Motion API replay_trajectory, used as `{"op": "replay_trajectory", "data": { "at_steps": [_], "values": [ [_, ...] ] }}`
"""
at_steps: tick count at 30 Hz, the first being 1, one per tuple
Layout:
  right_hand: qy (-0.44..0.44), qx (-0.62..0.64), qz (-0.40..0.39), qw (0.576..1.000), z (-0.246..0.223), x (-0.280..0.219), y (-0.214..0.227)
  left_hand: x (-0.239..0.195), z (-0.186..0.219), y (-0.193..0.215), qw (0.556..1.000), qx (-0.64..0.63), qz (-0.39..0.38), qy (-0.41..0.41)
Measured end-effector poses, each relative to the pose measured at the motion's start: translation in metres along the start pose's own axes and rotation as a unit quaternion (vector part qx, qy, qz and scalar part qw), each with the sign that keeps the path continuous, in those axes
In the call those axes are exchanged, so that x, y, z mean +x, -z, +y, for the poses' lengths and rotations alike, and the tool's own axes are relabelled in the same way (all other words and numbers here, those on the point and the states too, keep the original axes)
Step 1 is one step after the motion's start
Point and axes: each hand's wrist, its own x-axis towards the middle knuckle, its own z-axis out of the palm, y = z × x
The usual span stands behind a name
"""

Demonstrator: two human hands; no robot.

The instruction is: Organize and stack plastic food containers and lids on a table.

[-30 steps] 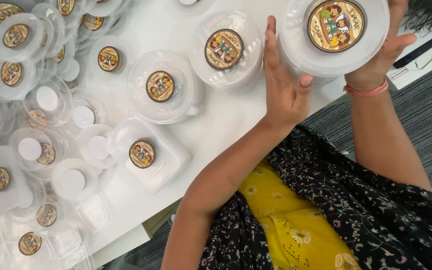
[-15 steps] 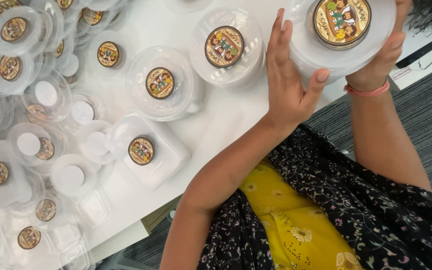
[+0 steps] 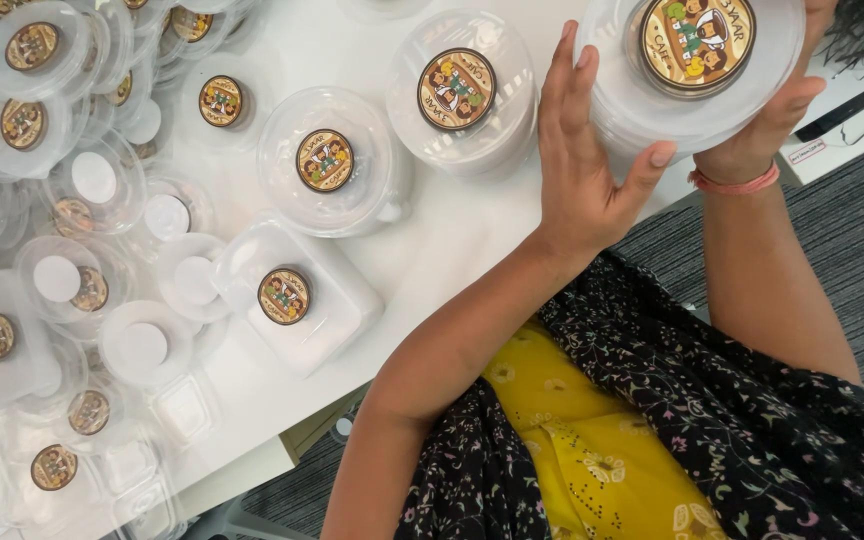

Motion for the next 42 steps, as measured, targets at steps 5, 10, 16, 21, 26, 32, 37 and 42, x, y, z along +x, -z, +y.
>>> {"op": "replay_trajectory", "data": {
  "at_steps": [5,10,16,21,26,32,37,42],
  "values": [
    [0.011,-0.039,-0.024,0.999,0.004,0.0,0.012,-0.002,0.006,0.005,1.0,-0.002,0.004,0.002],
    [0.04,-0.126,-0.032,0.991,-0.017,0.017,0.004,-0.024,0.011,0.011,0.999,0.04,-0.02,-0.005],
    [-0.062,-0.051,0.002,0.997,-0.013,-0.007,0.013,-0.041,0.033,0.053,0.993,0.087,-0.076,-0.036],
    [-0.19,0.138,0.003,0.972,0.019,-0.056,0.03,-0.081,0.022,0.06,0.99,0.056,-0.106,0.078],
    [-0.195,0.229,0.029,0.953,0.039,-0.047,0.028,-0.081,0.012,0.039,0.969,-0.021,-0.097,0.227],
    [-0.196,0.189,0.052,0.961,0.037,-0.04,0.011,-0.064,0.0,0.011,0.981,0.06,-0.068,0.172],
    [-0.122,-0.03,0.012,0.992,0.033,-0.045,0.01,-0.051,-0.013,-0.003,0.98,0.083,-0.029,0.179],
    [-0.075,-0.169,-0.028,0.982,0.032,-0.044,0.01,-0.047,-0.023,-0.007,0.984,0.099,-0.023,0.149]
  ]
}}
